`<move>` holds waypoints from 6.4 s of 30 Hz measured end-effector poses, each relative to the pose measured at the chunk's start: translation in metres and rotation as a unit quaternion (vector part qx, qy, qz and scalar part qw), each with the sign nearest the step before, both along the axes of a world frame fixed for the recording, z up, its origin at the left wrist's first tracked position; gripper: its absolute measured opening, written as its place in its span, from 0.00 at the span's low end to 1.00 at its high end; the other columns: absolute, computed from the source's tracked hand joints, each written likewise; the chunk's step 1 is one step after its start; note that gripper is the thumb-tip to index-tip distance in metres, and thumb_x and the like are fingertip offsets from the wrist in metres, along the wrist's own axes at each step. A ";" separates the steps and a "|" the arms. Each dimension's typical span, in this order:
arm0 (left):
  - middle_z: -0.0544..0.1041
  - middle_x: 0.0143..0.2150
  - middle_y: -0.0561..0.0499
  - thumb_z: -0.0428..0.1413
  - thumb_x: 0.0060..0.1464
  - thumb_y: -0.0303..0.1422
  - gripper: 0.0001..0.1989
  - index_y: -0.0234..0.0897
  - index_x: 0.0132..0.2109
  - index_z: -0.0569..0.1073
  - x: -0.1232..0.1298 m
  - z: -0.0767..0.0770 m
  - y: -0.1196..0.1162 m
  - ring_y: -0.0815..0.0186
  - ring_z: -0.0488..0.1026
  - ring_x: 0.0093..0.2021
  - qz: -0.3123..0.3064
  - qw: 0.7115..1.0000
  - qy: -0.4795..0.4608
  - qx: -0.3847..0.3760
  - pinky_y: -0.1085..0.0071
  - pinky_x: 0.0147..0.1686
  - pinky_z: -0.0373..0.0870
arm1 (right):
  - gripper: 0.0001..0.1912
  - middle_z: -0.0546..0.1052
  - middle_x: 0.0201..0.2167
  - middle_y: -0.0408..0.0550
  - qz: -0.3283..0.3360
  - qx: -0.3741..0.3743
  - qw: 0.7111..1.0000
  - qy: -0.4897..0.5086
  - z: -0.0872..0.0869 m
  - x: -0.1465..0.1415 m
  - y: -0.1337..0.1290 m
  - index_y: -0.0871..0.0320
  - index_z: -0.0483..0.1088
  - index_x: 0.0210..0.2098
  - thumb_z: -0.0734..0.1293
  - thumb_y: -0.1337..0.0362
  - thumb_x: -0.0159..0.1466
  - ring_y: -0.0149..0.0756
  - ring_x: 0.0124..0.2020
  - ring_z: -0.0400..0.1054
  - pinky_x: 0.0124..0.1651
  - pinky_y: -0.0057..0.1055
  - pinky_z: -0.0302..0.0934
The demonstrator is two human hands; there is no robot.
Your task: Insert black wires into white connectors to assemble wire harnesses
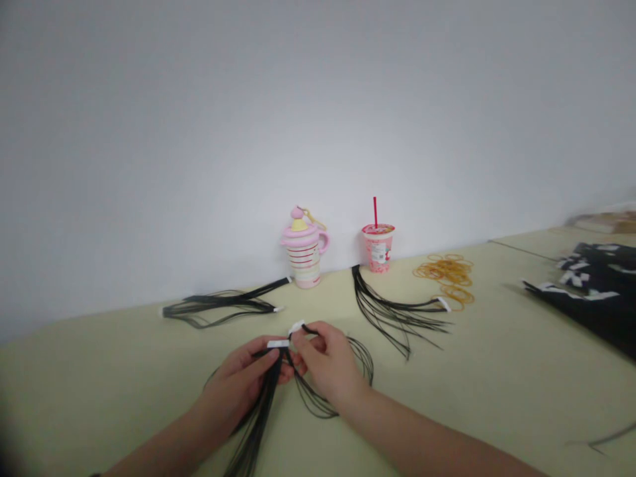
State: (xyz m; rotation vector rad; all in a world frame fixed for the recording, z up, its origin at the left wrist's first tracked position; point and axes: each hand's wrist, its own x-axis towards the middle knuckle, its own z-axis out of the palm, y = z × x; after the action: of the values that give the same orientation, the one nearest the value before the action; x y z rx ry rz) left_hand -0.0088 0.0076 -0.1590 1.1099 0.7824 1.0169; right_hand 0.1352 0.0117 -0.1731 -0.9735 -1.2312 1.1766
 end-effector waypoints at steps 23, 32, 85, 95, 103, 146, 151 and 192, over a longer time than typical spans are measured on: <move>0.74 0.30 0.45 0.55 0.49 0.28 0.06 0.27 0.33 0.73 0.008 0.002 -0.007 0.72 0.70 0.28 0.077 0.985 -0.091 -0.125 0.77 0.32 0.72 | 0.15 0.69 0.20 0.41 0.107 -0.060 0.989 0.081 0.003 0.004 -0.002 0.61 0.64 0.22 0.67 0.54 0.49 0.25 0.21 0.61 0.25 0.23 0.53; 0.73 0.31 0.46 0.55 0.49 0.28 0.06 0.27 0.34 0.72 0.008 0.001 -0.010 0.72 0.70 0.27 0.078 0.986 -0.084 -0.121 0.74 0.34 0.71 | 0.13 0.70 0.21 0.41 0.083 -0.036 0.995 0.044 -0.004 0.003 -0.002 0.58 0.62 0.28 0.63 0.54 0.55 0.27 0.20 0.63 0.23 0.23 0.56; 0.73 0.46 0.39 0.54 0.50 0.34 0.15 0.30 0.44 0.73 0.006 0.005 -0.008 0.58 0.70 0.45 0.029 0.993 -0.106 -0.043 0.67 0.37 0.70 | 0.17 0.67 0.16 0.41 0.127 -0.030 0.990 -0.055 0.007 -0.011 -0.016 0.63 0.64 0.17 0.63 0.55 0.53 0.20 0.10 0.54 0.14 0.20 0.45; 0.75 0.45 0.41 0.54 0.50 0.35 0.15 0.31 0.44 0.74 0.008 0.011 -0.007 0.62 0.71 0.43 0.033 0.997 -0.065 -0.008 0.69 0.42 0.67 | 0.14 0.64 0.17 0.39 0.110 0.012 0.992 -0.058 0.003 -0.013 -0.016 0.61 0.62 0.21 0.61 0.56 0.56 0.22 0.15 0.55 0.19 0.21 0.50; 0.77 0.36 0.42 0.56 0.47 0.37 0.21 0.31 0.47 0.72 0.005 0.020 -0.008 0.66 0.71 0.30 0.039 0.999 -0.026 0.008 0.74 0.27 0.65 | 0.09 0.66 0.23 0.41 0.117 0.049 0.991 -0.052 0.007 -0.012 -0.019 0.60 0.63 0.27 0.60 0.60 0.57 0.28 0.26 0.60 0.32 0.25 0.55; 0.76 0.41 0.37 0.48 0.53 0.23 0.10 0.22 0.36 0.73 -0.005 0.001 0.020 0.64 0.74 0.40 0.178 0.975 -0.113 -0.064 0.73 0.45 0.70 | 0.10 0.71 0.19 0.42 0.214 -0.069 0.954 -0.198 0.098 0.076 -0.014 0.60 0.66 0.37 0.65 0.63 0.57 0.22 0.17 0.60 0.21 0.19 0.53; 0.76 0.40 0.37 0.47 0.54 0.24 0.10 0.23 0.36 0.73 -0.005 -0.003 0.022 0.63 0.74 0.41 0.180 0.975 -0.109 -0.069 0.72 0.47 0.69 | 0.06 0.73 0.22 0.43 0.130 -0.041 0.988 -0.077 0.119 0.102 -0.015 0.60 0.67 0.33 0.65 0.69 0.55 0.23 0.21 0.64 0.25 0.20 0.59; 0.79 0.32 0.48 0.54 0.46 0.43 0.16 0.34 0.34 0.76 0.001 0.000 0.000 0.63 0.75 0.33 0.109 0.985 0.134 0.010 0.73 0.39 0.67 | 0.14 0.62 0.14 0.39 -0.015 0.149 0.905 -0.397 0.004 0.020 -0.003 0.63 0.67 0.18 0.56 0.69 0.57 0.24 0.19 0.53 0.23 0.22 0.45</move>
State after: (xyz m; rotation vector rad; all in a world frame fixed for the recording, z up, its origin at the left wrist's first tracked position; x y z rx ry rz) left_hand -0.0074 0.0080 -0.1587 1.2129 1.1303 1.0710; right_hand 0.1556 0.0087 -0.1689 -1.2759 -1.9579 0.5184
